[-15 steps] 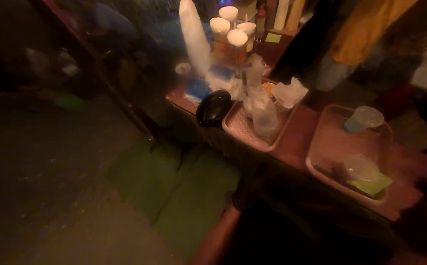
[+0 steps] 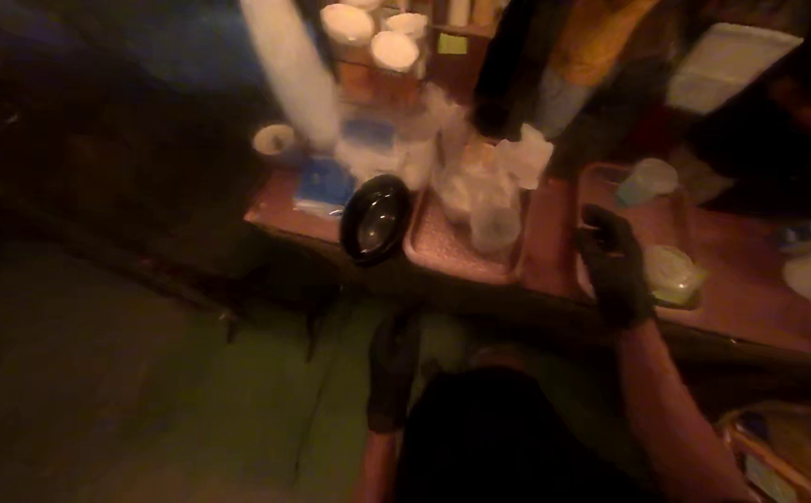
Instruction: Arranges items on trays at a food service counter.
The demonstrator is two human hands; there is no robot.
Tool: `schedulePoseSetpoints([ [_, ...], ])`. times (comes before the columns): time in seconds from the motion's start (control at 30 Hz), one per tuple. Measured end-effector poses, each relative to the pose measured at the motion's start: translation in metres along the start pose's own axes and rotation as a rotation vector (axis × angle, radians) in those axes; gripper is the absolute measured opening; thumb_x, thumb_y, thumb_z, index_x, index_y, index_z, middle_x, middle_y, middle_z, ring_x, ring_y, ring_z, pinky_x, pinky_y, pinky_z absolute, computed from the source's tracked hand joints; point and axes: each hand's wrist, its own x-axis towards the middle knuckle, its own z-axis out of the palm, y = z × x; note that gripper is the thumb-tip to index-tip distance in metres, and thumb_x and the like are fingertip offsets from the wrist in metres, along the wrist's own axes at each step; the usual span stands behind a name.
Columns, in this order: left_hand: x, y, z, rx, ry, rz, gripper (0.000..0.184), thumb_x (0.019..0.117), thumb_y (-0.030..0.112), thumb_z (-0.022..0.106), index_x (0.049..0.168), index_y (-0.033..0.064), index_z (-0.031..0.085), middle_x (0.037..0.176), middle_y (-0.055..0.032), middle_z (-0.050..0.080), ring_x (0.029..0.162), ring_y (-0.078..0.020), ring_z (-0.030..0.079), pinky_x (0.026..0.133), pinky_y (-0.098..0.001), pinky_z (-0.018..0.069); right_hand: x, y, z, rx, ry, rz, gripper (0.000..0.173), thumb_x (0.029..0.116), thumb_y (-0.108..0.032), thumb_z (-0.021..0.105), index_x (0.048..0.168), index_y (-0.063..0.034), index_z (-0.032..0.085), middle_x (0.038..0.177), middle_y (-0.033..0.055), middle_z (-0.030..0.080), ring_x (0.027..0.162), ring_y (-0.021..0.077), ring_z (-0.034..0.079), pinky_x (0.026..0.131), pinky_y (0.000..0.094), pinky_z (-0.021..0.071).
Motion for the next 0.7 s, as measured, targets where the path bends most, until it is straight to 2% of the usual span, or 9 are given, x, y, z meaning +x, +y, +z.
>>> schedulePoseSetpoints([
  [0.17, 0.031, 0.015, 0.004, -0.034, -0.006, 0.065, 0.031, 0.1006, 0.014, 0.061, 0.126, -0.0039, 0.063, 0.112, -0.0093, 0.072, 0.096, -0.0139, 0.071, 0.085, -0.031, 0.061, 0.042, 0.012, 0.015, -0.013, -0.055, 0.026, 0.05, 0.0973, -0.037, 0.069, 0.145, -0.0282, 0.056, 0.143, 0.0006, 0.058, 0.112, 0.0167, 0.065, 0.088, 0.0391, 0.0583],
  [0.27, 0.049, 0.024, 0.013, -0.034, 0.01, 0.073, 0.03, 0.1005, 0.014, 0.061, 0.124, -0.0046, 0.063, 0.111, -0.0097, 0.072, 0.096, -0.0145, 0.071, 0.086, -0.0321, 0.0613, 0.072, 0.017, 0.029, -0.031, -0.093, 0.042, 0.051, 0.0965, -0.04, 0.07, 0.145, -0.0319, 0.056, 0.146, 0.0001, 0.056, 0.117, 0.0194, 0.063, 0.09, 0.0434, 0.0569],
  [0.4, 0.077, 0.04, 0.019, -0.128, 0.067, 0.175, 0.03, 0.102, 0.011, 0.057, 0.127, -0.0048, 0.06, 0.115, -0.01, 0.071, 0.098, -0.0176, 0.071, 0.086, -0.0347, 0.0617, 0.124, 0.036, 0.052, 0.041, -0.056, 0.077, 0.053, 0.0966, -0.042, 0.069, 0.145, -0.0259, 0.057, 0.145, 0.0063, 0.057, 0.117, 0.0215, 0.064, 0.092, 0.0437, 0.0574],
  [0.5, 0.105, 0.062, 0.02, -0.144, 0.122, 0.299, 0.029, 0.1023, 0.014, 0.057, 0.128, 0.0, 0.061, 0.118, -0.0043, 0.07, 0.101, -0.0147, 0.069, 0.086, -0.0321, 0.0605, 0.153, 0.046, 0.061, 0.146, -0.004, 0.172, 0.055, 0.0966, -0.044, 0.069, 0.144, -0.0212, 0.056, 0.137, 0.0065, 0.063, 0.113, 0.0191, 0.067, 0.092, 0.0424, 0.0589],
  [0.57, 0.125, 0.09, 0.025, -0.137, 0.186, 0.372, 0.024, 0.1015, 0.009, 0.058, 0.125, 0.0022, 0.062, 0.116, 0.0024, 0.071, 0.103, -0.0093, 0.068, 0.089, -0.0282, 0.0592, 0.171, 0.045, 0.062, 0.209, -0.05, 0.259, 0.064, 0.095, -0.048, 0.069, 0.149, -0.0199, 0.05, 0.138, 0.0076, 0.063, 0.116, 0.0185, 0.066, 0.096, 0.0423, 0.0577],
  [0.63, 0.145, 0.122, 0.034, -0.139, 0.218, 0.42, 0.023, 0.0993, 0.002, 0.053, 0.12, -0.0051, 0.059, 0.114, 0.0015, 0.069, 0.105, -0.0071, 0.067, 0.09, -0.0255, 0.0583, 0.185, 0.041, 0.065, 0.238, -0.105, 0.366, 0.077, 0.0893, -0.054, 0.074, 0.154, -0.0262, 0.043, 0.137, 0.0084, 0.062, 0.116, 0.021, 0.065, 0.095, 0.046, 0.0574],
  [0.7, 0.156, 0.144, 0.045, -0.143, 0.226, 0.377, 0.025, 0.1003, -0.001, 0.048, 0.121, -0.0109, 0.056, 0.114, -0.003, 0.069, 0.103, -0.0078, 0.067, 0.089, -0.0248, 0.058, 0.192, 0.033, 0.07, 0.262, -0.144, 0.406, 0.089, 0.0844, -0.053, 0.08, 0.158, -0.0286, 0.036, 0.134, 0.0113, 0.063, 0.113, 0.0233, 0.066, 0.092, 0.0481, 0.0588],
])
